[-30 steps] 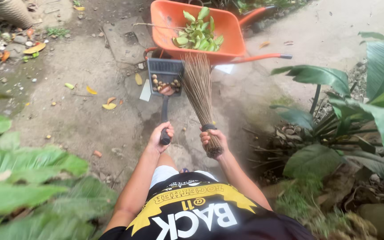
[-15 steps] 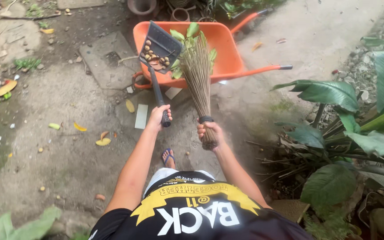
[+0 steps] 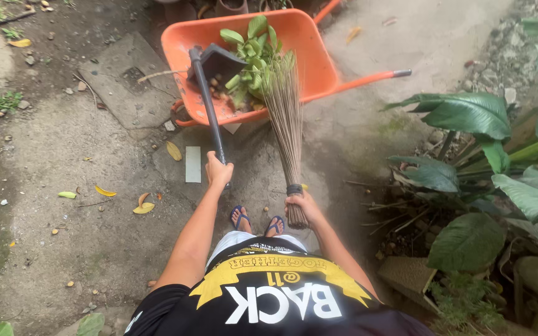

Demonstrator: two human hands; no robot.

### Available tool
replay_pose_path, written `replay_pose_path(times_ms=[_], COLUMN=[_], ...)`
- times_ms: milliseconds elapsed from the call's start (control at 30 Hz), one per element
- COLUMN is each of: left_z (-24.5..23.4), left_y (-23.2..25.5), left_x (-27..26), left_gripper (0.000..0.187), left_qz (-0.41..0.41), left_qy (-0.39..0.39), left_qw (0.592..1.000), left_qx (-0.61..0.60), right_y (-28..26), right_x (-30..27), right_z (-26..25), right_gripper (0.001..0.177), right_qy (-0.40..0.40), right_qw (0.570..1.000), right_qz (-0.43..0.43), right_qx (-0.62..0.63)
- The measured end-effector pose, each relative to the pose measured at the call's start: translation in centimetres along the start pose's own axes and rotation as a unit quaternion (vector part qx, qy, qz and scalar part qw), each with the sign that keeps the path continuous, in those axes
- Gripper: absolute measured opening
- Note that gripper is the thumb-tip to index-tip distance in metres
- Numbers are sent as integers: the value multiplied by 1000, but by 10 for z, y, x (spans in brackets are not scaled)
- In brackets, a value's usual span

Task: The person sweeps debris from a paved outdoor area into a dustpan using a broom, then dumps the collected material into a wheelbarrow.

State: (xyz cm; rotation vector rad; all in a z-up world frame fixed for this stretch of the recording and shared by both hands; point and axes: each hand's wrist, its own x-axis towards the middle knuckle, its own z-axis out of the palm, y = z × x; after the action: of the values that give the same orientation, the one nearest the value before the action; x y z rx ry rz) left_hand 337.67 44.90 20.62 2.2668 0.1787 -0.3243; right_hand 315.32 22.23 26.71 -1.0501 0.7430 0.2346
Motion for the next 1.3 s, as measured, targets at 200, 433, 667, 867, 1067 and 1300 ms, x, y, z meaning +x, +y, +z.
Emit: replay_pose_path(times_ms=[200,433,667,867,1067,1300], left_z=[-4,-17,-28,28,131,201], left_y=[-13,-15,-33,-77,-54,-99], left_x=[-4,-28,-88,-196,-309,-331], left_gripper=[63,66,61,74,73,77], left_qz=[17,40,94,109,-72,-303], left_qy=[-10,-7,49,143,291,362], left_qw=[999,996,987,946,884,746], left_qx=[47,77,-117,-271,-359,-470], right_y=[5,3,-2,2,-6,-40], right_x=[-2,-13,-3,46,122,220], right_z=[-12,-43,-88,-157,-294,-364], right_gripper=[37,38,29,19,18,27], right_qy=[31,63,157,161,138,133], right_qw=[999,997,984,964,966,963], right_qz=[7,-31,-79,-28,187,177], right_qx=[9,-18,22,209,112,-156])
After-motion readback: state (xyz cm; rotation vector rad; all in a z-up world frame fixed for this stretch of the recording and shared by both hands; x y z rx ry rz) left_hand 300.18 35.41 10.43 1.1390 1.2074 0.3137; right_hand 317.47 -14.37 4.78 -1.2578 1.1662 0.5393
